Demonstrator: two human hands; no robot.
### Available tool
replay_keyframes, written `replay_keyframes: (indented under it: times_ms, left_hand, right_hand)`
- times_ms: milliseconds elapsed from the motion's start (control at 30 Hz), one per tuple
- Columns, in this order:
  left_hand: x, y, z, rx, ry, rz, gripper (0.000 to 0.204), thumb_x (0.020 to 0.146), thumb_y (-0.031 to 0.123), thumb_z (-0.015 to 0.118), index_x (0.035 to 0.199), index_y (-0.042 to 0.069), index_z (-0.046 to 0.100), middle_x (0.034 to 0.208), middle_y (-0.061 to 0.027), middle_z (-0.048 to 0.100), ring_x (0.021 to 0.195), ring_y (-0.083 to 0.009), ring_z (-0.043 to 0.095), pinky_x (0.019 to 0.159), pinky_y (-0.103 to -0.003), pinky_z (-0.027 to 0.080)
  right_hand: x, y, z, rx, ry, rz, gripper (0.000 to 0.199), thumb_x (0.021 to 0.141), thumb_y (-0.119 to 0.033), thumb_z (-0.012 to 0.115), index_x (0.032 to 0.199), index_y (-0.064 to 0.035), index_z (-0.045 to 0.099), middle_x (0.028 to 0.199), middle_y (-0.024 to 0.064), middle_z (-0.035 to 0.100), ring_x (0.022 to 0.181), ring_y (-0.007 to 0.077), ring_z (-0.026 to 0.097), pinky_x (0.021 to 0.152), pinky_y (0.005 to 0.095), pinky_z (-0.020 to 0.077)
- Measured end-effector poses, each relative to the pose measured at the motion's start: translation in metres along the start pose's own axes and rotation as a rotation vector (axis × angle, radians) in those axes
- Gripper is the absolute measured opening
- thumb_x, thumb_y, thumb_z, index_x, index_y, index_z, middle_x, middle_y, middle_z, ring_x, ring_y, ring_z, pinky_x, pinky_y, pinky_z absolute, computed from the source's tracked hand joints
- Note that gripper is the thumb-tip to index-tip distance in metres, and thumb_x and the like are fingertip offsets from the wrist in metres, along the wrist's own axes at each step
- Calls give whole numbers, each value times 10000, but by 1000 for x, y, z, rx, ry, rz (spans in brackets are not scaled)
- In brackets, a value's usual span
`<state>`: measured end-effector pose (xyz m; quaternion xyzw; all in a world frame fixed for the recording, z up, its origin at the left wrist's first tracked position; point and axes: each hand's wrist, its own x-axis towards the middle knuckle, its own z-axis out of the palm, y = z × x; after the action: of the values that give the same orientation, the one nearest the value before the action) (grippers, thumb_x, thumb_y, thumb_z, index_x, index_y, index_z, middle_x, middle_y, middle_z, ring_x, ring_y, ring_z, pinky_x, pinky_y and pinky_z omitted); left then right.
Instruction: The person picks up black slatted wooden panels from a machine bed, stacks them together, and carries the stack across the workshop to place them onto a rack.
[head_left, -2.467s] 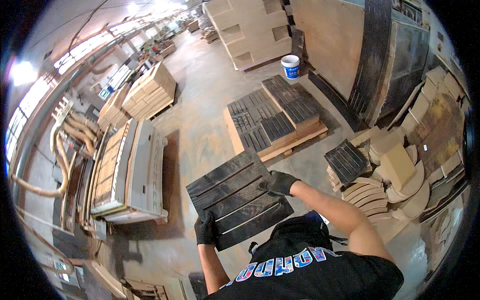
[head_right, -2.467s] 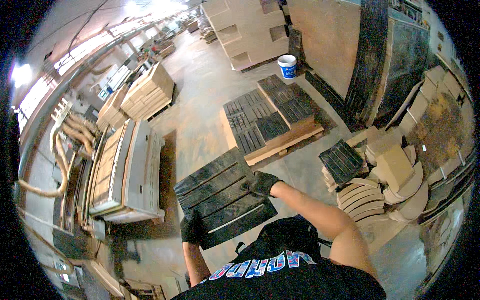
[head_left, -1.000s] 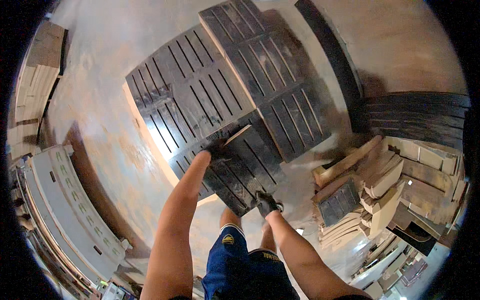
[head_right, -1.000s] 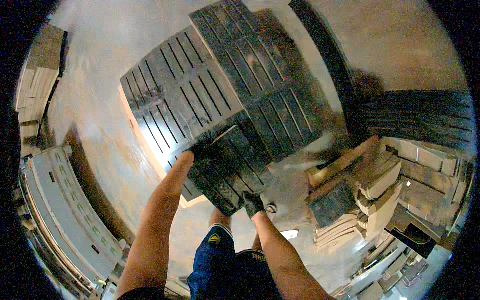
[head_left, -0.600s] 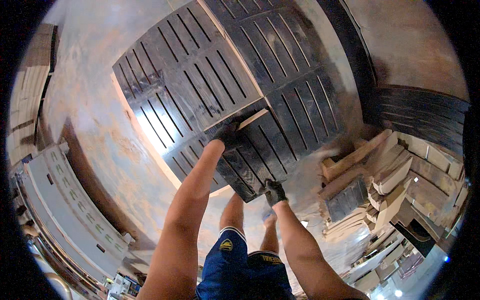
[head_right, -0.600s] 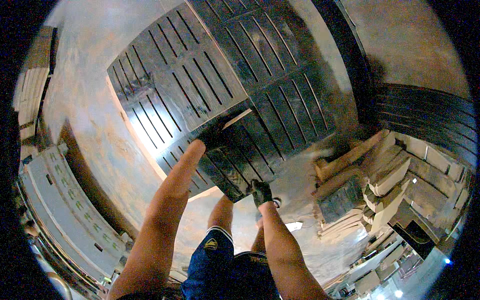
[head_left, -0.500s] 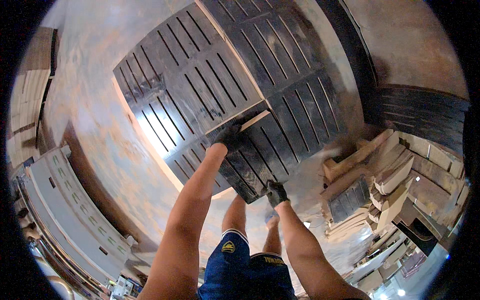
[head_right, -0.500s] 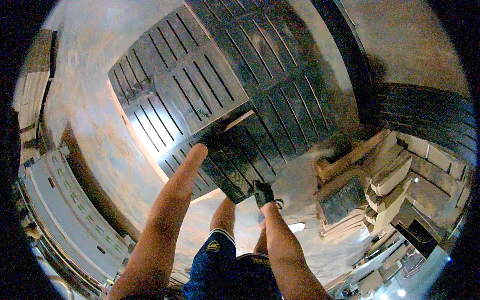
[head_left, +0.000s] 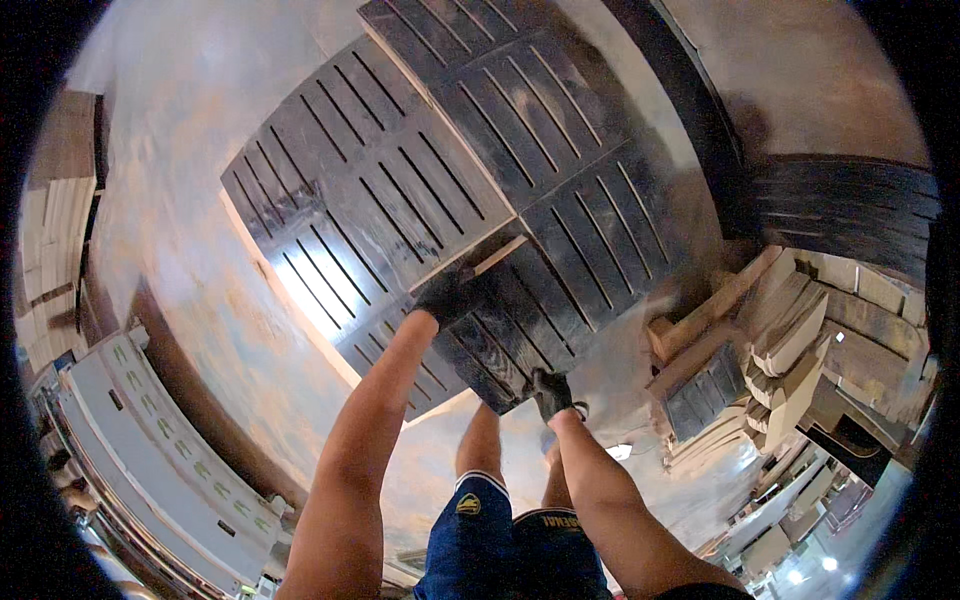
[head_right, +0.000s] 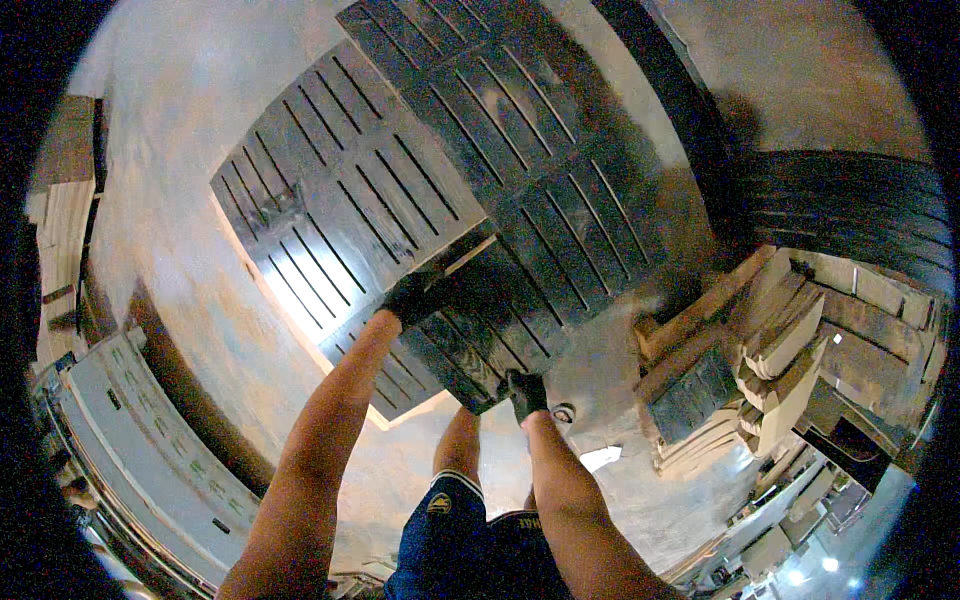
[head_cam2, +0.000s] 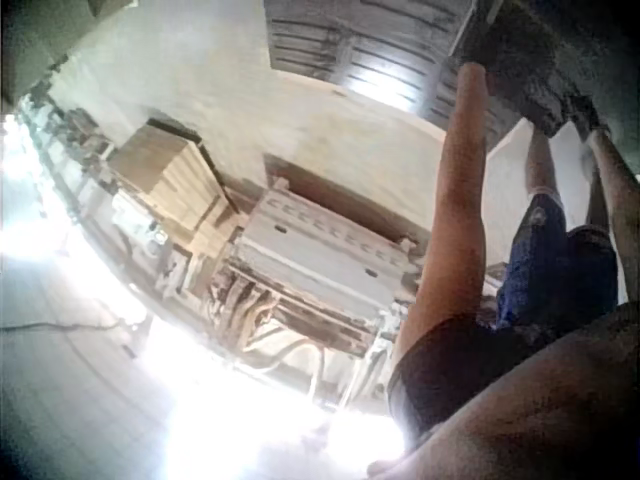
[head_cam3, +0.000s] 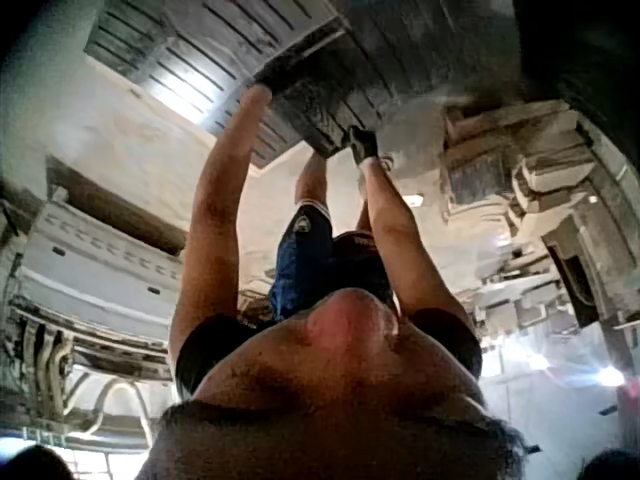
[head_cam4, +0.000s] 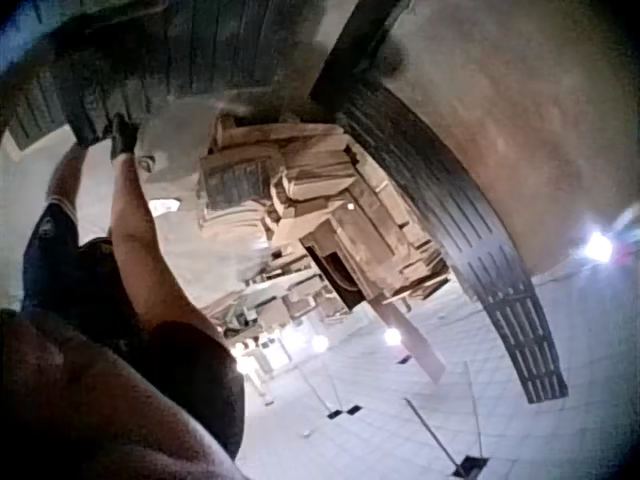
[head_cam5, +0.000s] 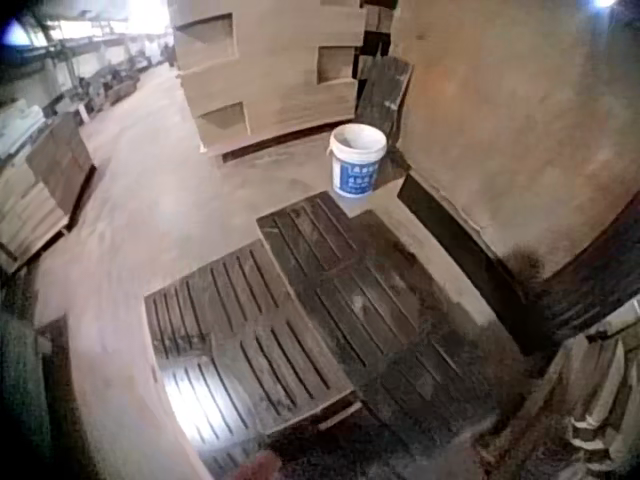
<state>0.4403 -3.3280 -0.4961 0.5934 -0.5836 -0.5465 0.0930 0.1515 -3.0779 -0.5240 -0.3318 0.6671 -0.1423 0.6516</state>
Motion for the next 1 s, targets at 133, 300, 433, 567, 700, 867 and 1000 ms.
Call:
replay_keyframes:
  times_ms: [133,300,433,567,700,867,1000]
  left_hand:
    - [-2,12,-21,278,100,1,670,774,417,651,1335,131,424,1328,-155,464,1198,-329,460,978,-404,396]
    - [51,54,14,276,-283,39,872,728,607,612,1431,217,273,1458,-160,302,1321,-363,317,1080,-430,295]
    - [25,-72,-16,274,-202,-76,959,671,607,686,1416,138,306,1421,-170,364,1287,-352,379,1061,-408,327]
    - [78,-29,5,-21,-355,-18,909,640,573,738,1343,90,424,1343,-187,460,1242,-336,442,1024,-392,373]
    - [68,-26,18,248,-377,-113,763,697,517,719,1284,86,491,1301,-188,499,1224,-322,465,1002,-388,391]
    - [79,-53,-3,176,-144,-22,507,722,377,737,1106,80,589,1066,-136,630,932,-252,590,820,-381,482]
    - [86,-16,2,325,-427,-175,624,795,441,640,1295,103,483,1335,-155,476,1230,-317,456,1018,-395,374]
  right_hand:
    - [-5,-21,16,651,-123,238,145,907,-206,522,928,-65,552,810,90,569,742,214,542,660,353,445]
    - [6,53,-24,474,224,-46,186,861,-180,581,995,-62,527,912,101,567,824,255,548,733,365,443]
    - [-4,-19,64,1286,33,396,328,880,-207,612,1179,-94,536,1218,83,559,1059,237,553,875,393,470]
    - [21,-5,14,511,130,-103,163,913,-182,519,1047,-90,531,978,65,540,853,233,531,750,364,445]
    - [6,-33,21,645,136,23,124,955,-169,440,975,-85,528,817,54,533,737,221,518,658,331,432]
    - [17,-52,35,1229,70,183,282,888,-178,601,1146,-76,550,1182,101,576,1061,260,547,905,399,456]
    - [14,-65,22,1245,209,293,157,931,-135,498,1077,-89,530,958,42,564,799,122,530,665,255,452]
